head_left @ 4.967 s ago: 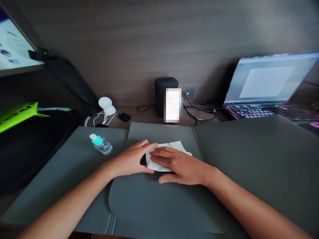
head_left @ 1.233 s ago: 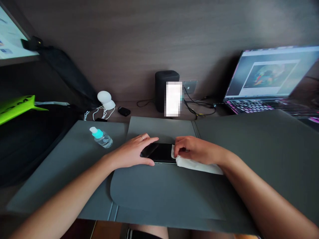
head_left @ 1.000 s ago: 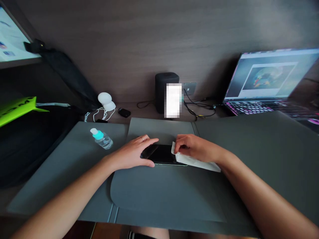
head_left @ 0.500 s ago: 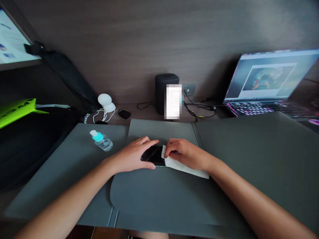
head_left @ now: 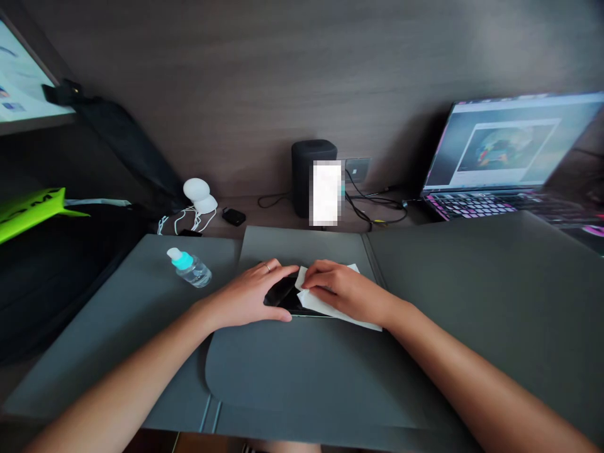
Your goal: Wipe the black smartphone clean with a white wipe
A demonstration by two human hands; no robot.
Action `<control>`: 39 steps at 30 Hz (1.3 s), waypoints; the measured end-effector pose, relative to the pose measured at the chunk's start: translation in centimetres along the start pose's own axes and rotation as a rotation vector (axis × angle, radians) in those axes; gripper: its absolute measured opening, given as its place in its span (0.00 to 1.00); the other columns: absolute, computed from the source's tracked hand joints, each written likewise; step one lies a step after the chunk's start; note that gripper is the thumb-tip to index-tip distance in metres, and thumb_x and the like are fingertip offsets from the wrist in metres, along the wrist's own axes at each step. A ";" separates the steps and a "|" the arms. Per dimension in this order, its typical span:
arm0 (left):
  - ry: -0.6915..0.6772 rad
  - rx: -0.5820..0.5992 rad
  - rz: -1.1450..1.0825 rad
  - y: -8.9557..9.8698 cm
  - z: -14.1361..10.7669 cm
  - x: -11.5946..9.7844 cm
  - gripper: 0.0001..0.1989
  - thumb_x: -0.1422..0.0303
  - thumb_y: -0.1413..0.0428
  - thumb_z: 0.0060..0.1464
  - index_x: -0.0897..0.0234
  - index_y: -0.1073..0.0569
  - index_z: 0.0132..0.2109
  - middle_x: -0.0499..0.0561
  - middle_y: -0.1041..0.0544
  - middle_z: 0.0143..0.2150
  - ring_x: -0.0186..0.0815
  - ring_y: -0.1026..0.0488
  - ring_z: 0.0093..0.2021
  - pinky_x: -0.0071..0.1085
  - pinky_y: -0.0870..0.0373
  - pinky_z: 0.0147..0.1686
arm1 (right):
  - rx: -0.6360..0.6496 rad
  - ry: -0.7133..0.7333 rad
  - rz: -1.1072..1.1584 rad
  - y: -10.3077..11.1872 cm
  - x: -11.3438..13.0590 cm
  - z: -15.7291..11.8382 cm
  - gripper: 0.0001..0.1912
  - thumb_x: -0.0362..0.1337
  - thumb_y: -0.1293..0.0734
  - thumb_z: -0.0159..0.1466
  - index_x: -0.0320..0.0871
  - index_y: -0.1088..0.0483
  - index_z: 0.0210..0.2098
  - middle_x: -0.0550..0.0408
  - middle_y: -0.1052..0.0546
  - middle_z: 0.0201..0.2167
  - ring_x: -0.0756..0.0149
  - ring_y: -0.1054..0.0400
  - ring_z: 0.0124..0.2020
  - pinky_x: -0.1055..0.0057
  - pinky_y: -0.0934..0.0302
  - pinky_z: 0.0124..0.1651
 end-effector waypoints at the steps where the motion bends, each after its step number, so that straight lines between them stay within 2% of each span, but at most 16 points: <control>1: -0.002 0.002 0.003 0.0 0.0 0.0 0.38 0.55 0.37 0.53 0.50 0.42 0.68 0.52 0.33 0.54 0.47 0.33 0.56 0.40 0.35 0.55 | 0.009 0.013 -0.015 0.0 0.1 0.0 0.12 0.29 0.39 0.68 0.41 0.25 0.45 0.47 0.26 0.45 0.62 0.30 0.45 0.64 0.36 0.51; 7: 0.019 0.003 0.014 -0.2 0.0 0.0 0.42 0.56 0.35 0.51 0.52 0.43 0.68 0.54 0.35 0.59 0.50 0.36 0.60 0.42 0.38 0.59 | 0.093 0.170 -0.023 -0.7 1.4 0.2 0.12 0.31 0.39 0.70 0.39 0.27 0.49 0.45 0.28 0.47 0.61 0.34 0.51 0.63 0.38 0.56; 13: -0.018 -0.022 0.022 -0.2 0.0 0.1 0.40 0.57 0.36 0.51 0.52 0.42 0.68 0.54 0.33 0.58 0.49 0.34 0.59 0.41 0.36 0.58 | 0.073 0.153 -0.049 -1.0 1.0 0.3 0.13 0.31 0.40 0.70 0.41 0.27 0.49 0.46 0.29 0.48 0.59 0.35 0.51 0.60 0.38 0.57; 19: 0.007 -0.030 0.006 -0.3 0.0 0.3 0.41 0.57 0.35 0.50 0.51 0.43 0.68 0.55 0.34 0.60 0.50 0.34 0.60 0.43 0.37 0.58 | 0.132 0.233 -0.077 -1.3 2.0 0.2 0.15 0.36 0.39 0.71 0.39 0.30 0.54 0.43 0.32 0.54 0.56 0.41 0.60 0.58 0.42 0.62; 25: 0.003 -0.025 0.014 -0.2 0.0 0.1 0.41 0.57 0.35 0.50 0.51 0.42 0.68 0.55 0.34 0.60 0.50 0.34 0.60 0.43 0.37 0.59 | 0.117 0.187 -0.150 -1.4 1.6 0.1 0.14 0.34 0.41 0.71 0.38 0.29 0.51 0.42 0.31 0.52 0.56 0.37 0.55 0.56 0.41 0.60; 30: 0.012 -0.024 -0.004 -0.2 0.0 0.2 0.40 0.58 0.35 0.51 0.51 0.42 0.68 0.55 0.35 0.62 0.51 0.36 0.62 0.43 0.38 0.60 | 0.108 0.279 -0.170 -2.3 2.4 0.6 0.20 0.36 0.39 0.70 0.35 0.35 0.59 0.40 0.32 0.54 0.54 0.43 0.61 0.56 0.46 0.65; 34: 0.028 -0.016 0.002 -0.3 -0.1 0.5 0.42 0.56 0.34 0.49 0.51 0.42 0.68 0.55 0.35 0.62 0.51 0.36 0.62 0.43 0.38 0.60 | 0.192 0.261 -0.156 -1.4 2.3 0.4 0.19 0.37 0.35 0.68 0.36 0.31 0.55 0.41 0.32 0.54 0.54 0.41 0.58 0.58 0.44 0.63; 39: 0.019 -0.008 -0.018 -0.3 -0.1 0.4 0.42 0.55 0.35 0.50 0.49 0.42 0.68 0.54 0.35 0.60 0.50 0.34 0.59 0.44 0.37 0.58 | 0.226 0.204 -0.075 0.6 1.7 -0.8 0.15 0.33 0.36 0.68 0.41 0.28 0.54 0.46 0.30 0.52 0.58 0.37 0.54 0.60 0.42 0.59</control>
Point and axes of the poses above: each hand's wrist, its own z-axis towards the middle knuckle, its own y-axis out of the back of the hand, x = y × z, the point moved 3 cm from there along z, towards the middle knuckle
